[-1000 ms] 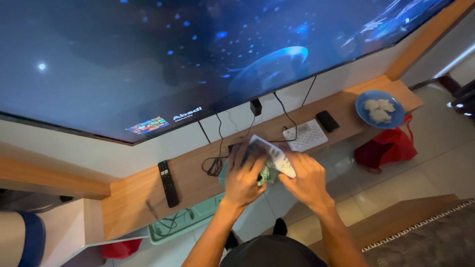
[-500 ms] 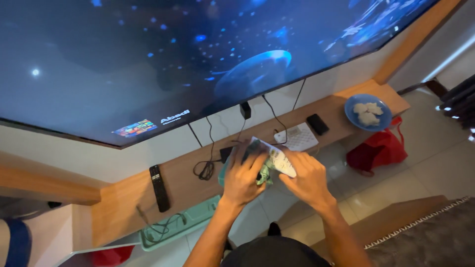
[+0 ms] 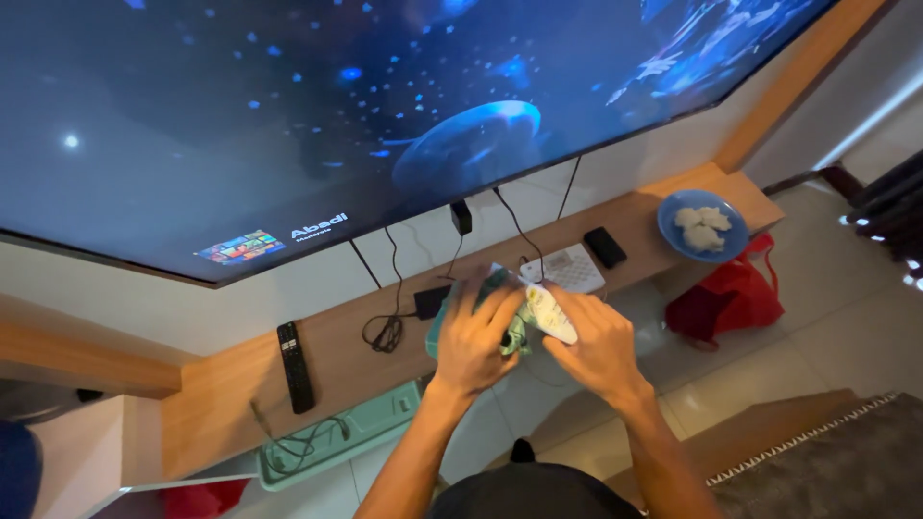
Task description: Cleaning and wiping down remote controls using a cloth.
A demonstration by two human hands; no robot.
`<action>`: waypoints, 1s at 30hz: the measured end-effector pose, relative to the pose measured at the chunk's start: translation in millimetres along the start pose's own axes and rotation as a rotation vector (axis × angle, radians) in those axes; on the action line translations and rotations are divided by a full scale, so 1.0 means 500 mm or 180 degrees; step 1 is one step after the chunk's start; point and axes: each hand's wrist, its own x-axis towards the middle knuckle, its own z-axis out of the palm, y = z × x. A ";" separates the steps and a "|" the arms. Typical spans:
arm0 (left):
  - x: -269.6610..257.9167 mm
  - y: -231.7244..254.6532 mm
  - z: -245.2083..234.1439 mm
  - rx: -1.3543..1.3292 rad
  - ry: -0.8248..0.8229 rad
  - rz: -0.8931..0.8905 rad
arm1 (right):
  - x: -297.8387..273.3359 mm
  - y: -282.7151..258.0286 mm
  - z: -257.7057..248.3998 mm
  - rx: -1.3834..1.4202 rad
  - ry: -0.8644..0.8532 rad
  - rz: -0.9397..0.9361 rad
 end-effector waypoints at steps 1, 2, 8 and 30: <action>-0.001 0.003 0.000 0.0005 0.0000 -0.0007 | 0.000 0.003 -0.003 0.0006 -0.0005 -0.0003; -0.002 0.005 -0.001 -0.0035 -0.0030 0.0024 | 0.000 0.006 -0.006 0.0020 0.0013 0.0013; 0.005 -0.005 0.001 0.0054 0.0076 -0.0073 | 0.001 0.019 -0.002 0.0080 -0.0015 -0.0053; -0.036 -0.028 -0.056 0.0080 0.0028 -0.0074 | 0.045 -0.062 0.055 -0.0595 0.0079 -0.0387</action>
